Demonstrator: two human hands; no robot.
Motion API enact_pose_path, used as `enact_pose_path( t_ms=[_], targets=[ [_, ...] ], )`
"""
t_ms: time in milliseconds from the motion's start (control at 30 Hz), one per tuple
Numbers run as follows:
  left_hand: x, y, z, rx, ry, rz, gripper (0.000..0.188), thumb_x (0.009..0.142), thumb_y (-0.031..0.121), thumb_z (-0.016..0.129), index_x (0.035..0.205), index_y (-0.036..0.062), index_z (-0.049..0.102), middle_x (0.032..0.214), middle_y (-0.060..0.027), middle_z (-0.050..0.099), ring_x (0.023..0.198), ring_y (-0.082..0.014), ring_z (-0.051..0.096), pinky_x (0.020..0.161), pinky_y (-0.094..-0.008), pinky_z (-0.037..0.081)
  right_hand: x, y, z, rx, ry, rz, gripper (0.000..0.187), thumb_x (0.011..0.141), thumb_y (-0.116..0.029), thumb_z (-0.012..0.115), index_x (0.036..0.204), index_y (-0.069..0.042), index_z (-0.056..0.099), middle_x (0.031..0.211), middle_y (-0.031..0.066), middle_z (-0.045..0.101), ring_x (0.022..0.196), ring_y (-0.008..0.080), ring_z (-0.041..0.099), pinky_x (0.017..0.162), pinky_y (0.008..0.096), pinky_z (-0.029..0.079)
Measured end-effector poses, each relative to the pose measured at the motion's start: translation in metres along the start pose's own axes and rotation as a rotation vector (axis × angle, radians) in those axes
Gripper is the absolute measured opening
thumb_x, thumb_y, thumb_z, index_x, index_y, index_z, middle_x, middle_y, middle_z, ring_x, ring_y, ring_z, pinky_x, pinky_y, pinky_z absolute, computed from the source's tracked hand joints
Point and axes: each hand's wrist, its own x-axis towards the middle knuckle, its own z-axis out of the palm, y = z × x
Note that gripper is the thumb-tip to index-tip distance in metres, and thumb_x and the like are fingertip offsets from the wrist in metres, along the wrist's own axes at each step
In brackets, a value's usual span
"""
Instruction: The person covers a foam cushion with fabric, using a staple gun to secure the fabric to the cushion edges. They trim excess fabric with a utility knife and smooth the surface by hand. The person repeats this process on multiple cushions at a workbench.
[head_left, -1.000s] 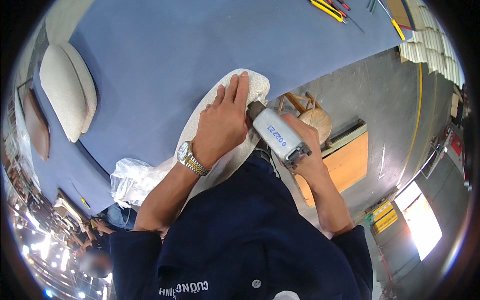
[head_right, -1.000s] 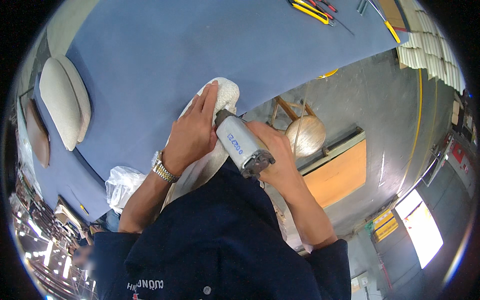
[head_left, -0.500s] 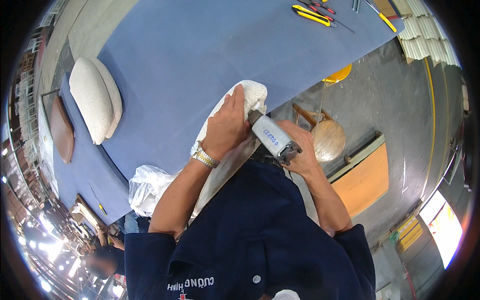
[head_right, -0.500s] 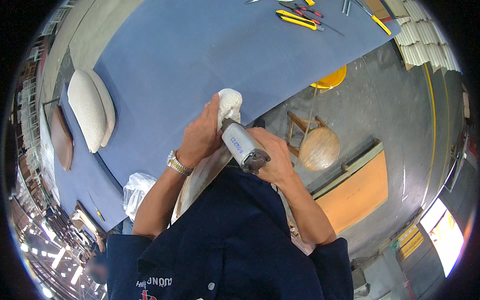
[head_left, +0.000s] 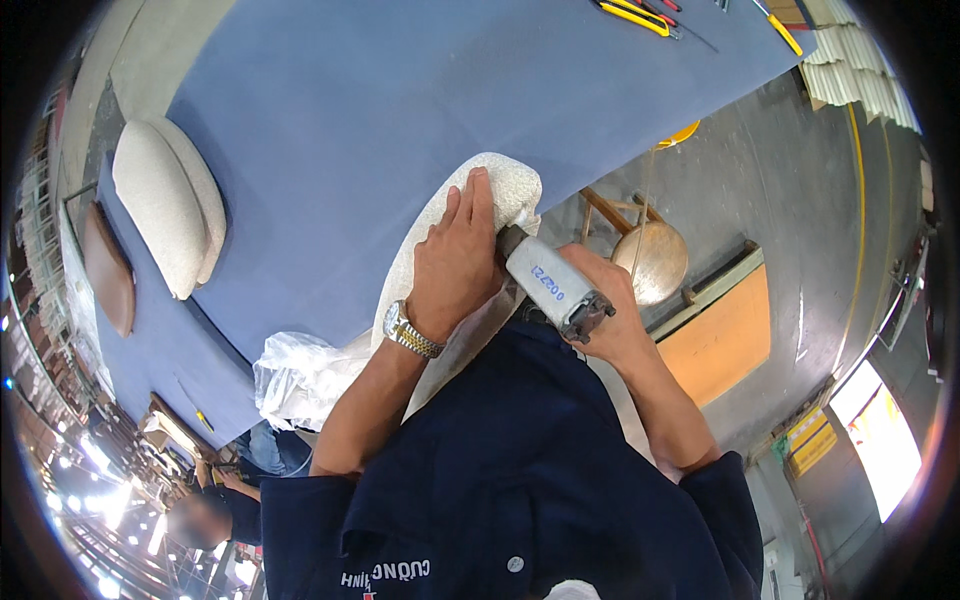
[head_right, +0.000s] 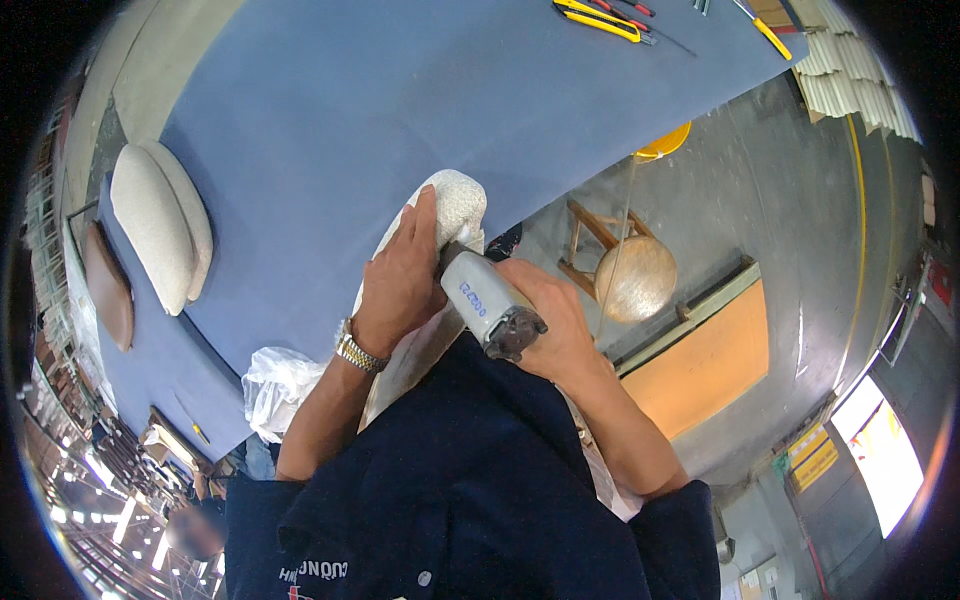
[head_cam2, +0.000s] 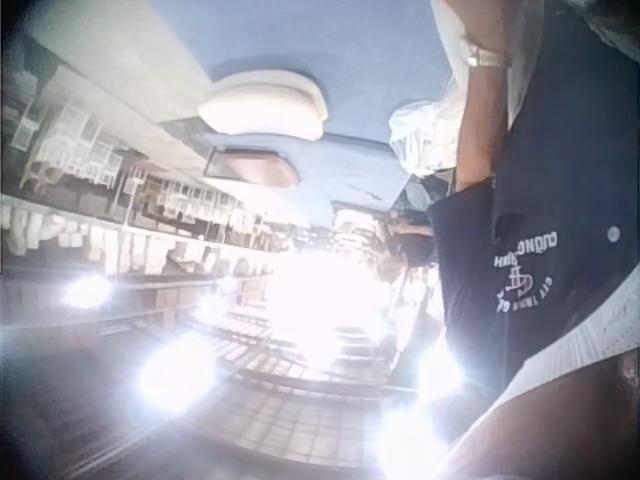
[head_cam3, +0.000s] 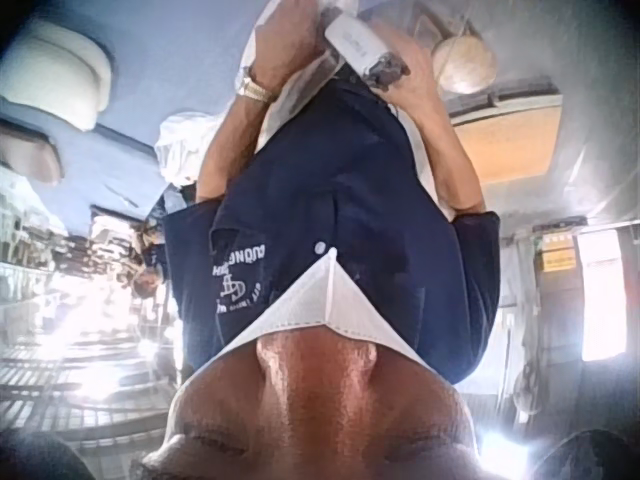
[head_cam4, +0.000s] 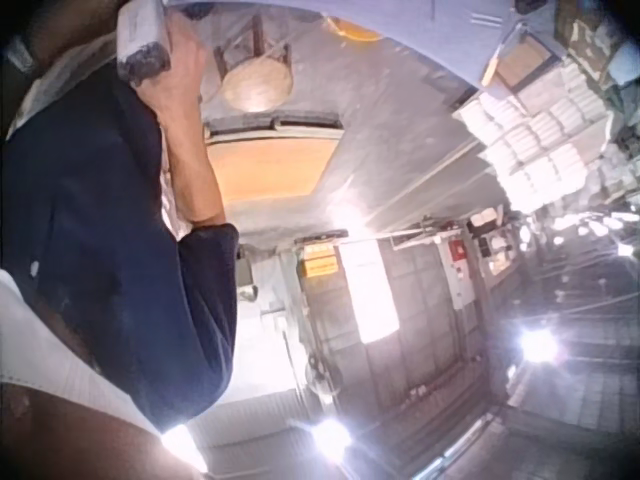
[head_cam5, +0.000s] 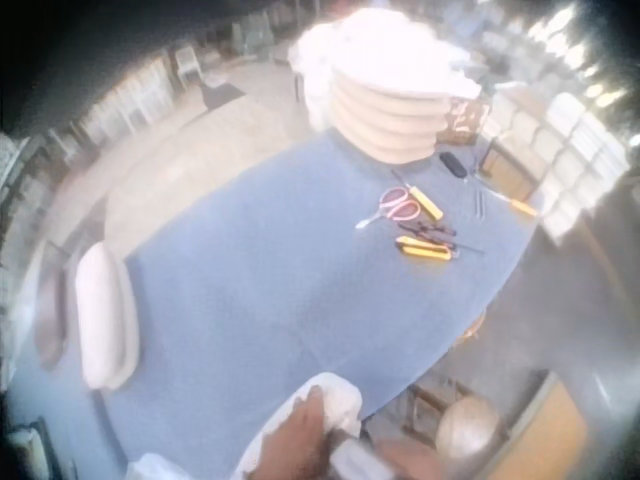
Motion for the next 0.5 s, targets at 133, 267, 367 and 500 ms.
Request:
enact_pose_path(
  t_ms=[133,267,367,500],
  targets=[
    [0.000,0.000,0.009,0.007,0.058,0.034,0.081,0.084,0.005,0.065,0.155,-0.0055,0.028,0.159,-0.0261,0.039,0.138,-0.0482,0.049,0.093,-0.0578,0.057,0.000,0.002,0.000,0.004,0.010,0.028,0.047,0.072,-0.015,0.079,0.115,0.000,0.066,0.100,0.0187,0.068,0.092,0.0395,0.068,0.080,0.0380,0.053],
    [-0.001,0.001,0.013,0.001,0.085,0.040,0.078,0.084,0.003,0.063,0.154,-0.0057,0.030,0.159,-0.0261,0.040,0.138,-0.0485,0.050,0.092,-0.0610,0.057,0.001,-0.001,-0.004,0.017,-0.034,0.081,0.047,0.072,-0.015,0.079,0.115,0.000,0.066,0.100,0.0188,0.068,0.092,0.0378,0.069,0.081,0.0370,0.053],
    [0.000,0.000,0.015,0.002,0.088,0.035,0.078,0.084,0.003,0.063,0.154,-0.0057,0.030,0.159,-0.0260,0.040,0.137,-0.0486,0.051,0.091,-0.0611,0.057,-0.001,0.003,-0.003,0.034,-0.042,0.117,0.047,0.072,-0.014,0.079,0.115,0.000,0.066,0.100,0.0187,0.068,0.092,0.0375,0.069,0.081,0.0370,0.053],
    [0.003,0.004,0.002,-0.014,0.008,-0.037,0.081,0.084,0.009,0.068,0.154,-0.0046,0.030,0.157,-0.0253,0.042,0.137,-0.0466,0.051,0.089,-0.0574,0.059,-0.001,0.014,0.002,-0.024,0.040,-0.072,0.042,0.073,-0.012,0.079,0.111,-0.001,0.065,0.092,0.0190,0.066,0.084,0.0392,0.068,0.073,0.0364,0.053]
  ],
)
